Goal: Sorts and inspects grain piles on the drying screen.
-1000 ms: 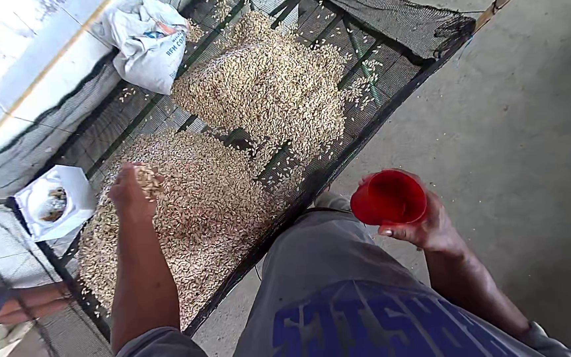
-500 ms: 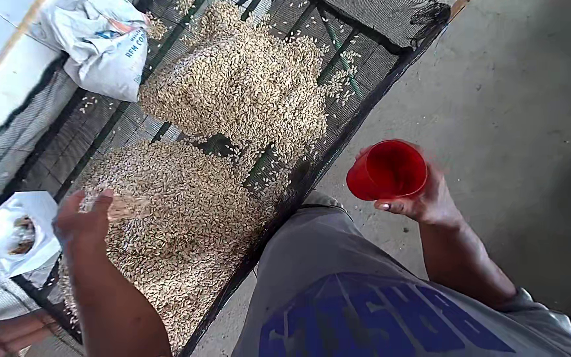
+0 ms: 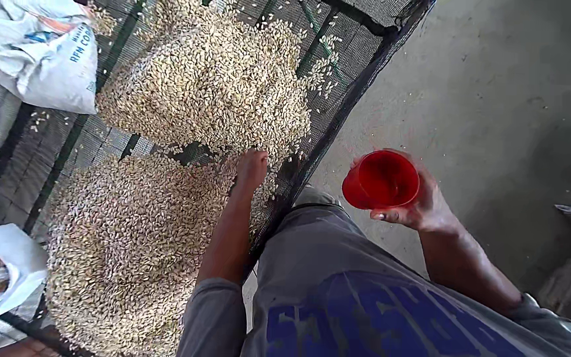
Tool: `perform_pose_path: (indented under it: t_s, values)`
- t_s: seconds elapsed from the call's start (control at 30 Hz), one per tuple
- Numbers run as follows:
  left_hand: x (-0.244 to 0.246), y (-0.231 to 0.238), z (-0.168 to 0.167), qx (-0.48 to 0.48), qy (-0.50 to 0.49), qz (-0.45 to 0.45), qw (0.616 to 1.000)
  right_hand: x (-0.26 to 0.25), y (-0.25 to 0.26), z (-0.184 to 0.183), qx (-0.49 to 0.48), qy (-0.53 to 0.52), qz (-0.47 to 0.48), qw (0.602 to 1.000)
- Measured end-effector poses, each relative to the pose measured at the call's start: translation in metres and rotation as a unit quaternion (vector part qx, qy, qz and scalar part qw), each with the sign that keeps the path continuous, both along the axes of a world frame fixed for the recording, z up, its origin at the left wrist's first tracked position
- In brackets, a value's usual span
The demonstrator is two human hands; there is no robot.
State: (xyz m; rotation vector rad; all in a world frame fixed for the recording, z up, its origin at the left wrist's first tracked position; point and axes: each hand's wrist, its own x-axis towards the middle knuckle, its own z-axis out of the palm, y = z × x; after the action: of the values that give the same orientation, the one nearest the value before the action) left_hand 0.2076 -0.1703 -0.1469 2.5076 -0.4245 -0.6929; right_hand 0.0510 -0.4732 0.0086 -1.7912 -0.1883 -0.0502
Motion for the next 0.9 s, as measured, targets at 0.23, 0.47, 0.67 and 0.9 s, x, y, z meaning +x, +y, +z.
perform_pose_path:
  t_s: [0.23,0.47,0.67,0.9]
  values:
    - [0.008,-0.021,-0.015,0.068,-0.004,-0.125,0.990,0.016,-0.017,-0.006,0.002,0.015,-0.010,1.000]
    - [0.008,-0.016,-0.017,0.066,0.015,-0.076,0.995,0.050,-0.023,-0.005,0.005,0.015,0.011,1.000]
    - [0.000,0.004,0.005,-0.037,0.092,0.081,0.992,0.060,-0.019,-0.007,0.020,-0.003,0.037,0.999]
    - [-0.020,0.030,0.048,-0.212,0.151,0.231,0.937,0.045,-0.002,-0.001,0.020,-0.011,0.054,0.998]
